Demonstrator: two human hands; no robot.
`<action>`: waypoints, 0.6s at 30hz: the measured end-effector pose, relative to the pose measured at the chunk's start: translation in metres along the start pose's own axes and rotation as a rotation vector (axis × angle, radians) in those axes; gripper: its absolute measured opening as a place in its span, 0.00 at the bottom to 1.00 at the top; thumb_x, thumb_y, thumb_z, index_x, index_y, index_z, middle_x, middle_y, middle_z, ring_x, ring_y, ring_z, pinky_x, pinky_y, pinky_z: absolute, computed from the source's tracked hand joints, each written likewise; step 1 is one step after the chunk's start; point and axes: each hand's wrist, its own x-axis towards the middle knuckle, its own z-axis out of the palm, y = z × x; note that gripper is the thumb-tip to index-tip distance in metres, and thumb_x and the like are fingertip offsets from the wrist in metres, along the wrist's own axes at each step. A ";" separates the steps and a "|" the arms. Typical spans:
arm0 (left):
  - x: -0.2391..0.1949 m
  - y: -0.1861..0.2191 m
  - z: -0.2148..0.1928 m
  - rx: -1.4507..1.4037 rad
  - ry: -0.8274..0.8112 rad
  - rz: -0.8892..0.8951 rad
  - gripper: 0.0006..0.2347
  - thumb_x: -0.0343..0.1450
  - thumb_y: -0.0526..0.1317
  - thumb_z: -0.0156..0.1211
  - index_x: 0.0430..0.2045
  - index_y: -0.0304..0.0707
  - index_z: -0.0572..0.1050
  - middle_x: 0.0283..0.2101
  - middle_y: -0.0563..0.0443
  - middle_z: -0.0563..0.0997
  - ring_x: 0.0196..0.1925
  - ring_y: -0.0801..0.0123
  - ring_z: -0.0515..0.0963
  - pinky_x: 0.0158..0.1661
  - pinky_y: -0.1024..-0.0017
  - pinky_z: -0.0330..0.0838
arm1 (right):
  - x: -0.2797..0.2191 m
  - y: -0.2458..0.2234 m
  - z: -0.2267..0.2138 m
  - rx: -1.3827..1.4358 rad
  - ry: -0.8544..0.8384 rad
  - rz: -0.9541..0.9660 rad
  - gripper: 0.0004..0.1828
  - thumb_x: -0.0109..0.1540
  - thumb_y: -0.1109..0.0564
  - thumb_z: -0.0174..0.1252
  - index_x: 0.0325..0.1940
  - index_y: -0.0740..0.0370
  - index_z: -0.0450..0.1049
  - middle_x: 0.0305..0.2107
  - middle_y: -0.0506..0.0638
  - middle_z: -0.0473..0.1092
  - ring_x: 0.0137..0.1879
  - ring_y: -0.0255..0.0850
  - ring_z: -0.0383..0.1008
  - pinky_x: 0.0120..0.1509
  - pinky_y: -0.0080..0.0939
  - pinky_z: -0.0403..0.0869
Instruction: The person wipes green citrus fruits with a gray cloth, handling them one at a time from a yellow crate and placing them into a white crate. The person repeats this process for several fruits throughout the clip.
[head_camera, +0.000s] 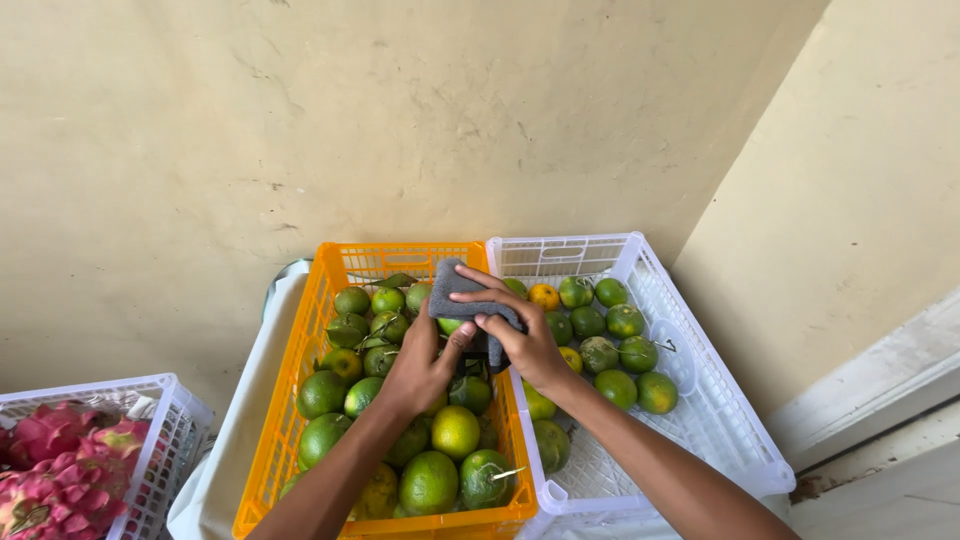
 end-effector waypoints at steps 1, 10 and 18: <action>0.000 0.005 -0.001 0.005 0.005 -0.001 0.26 0.72 0.47 0.50 0.59 0.25 0.55 0.46 0.29 0.70 0.43 0.42 0.79 0.40 0.55 0.80 | 0.002 0.001 0.000 0.006 -0.004 -0.003 0.18 0.57 0.66 0.49 0.49 0.62 0.77 0.59 0.59 0.66 0.67 0.53 0.60 0.68 0.55 0.59; 0.005 -0.007 -0.002 0.129 0.137 0.146 0.31 0.62 0.39 0.71 0.54 0.25 0.60 0.43 0.34 0.65 0.39 0.41 0.77 0.39 0.55 0.80 | -0.002 0.008 0.006 0.112 0.047 0.175 0.20 0.63 0.63 0.46 0.58 0.61 0.73 0.63 0.60 0.60 0.70 0.53 0.54 0.68 0.54 0.58; 0.005 0.007 -0.008 0.101 0.150 0.242 0.29 0.63 0.41 0.71 0.55 0.29 0.62 0.36 0.41 0.69 0.31 0.53 0.76 0.37 0.53 0.73 | 0.004 -0.018 0.019 0.343 0.411 0.638 0.24 0.57 0.45 0.61 0.47 0.67 0.73 0.32 0.55 0.68 0.38 0.43 0.73 0.40 0.41 0.74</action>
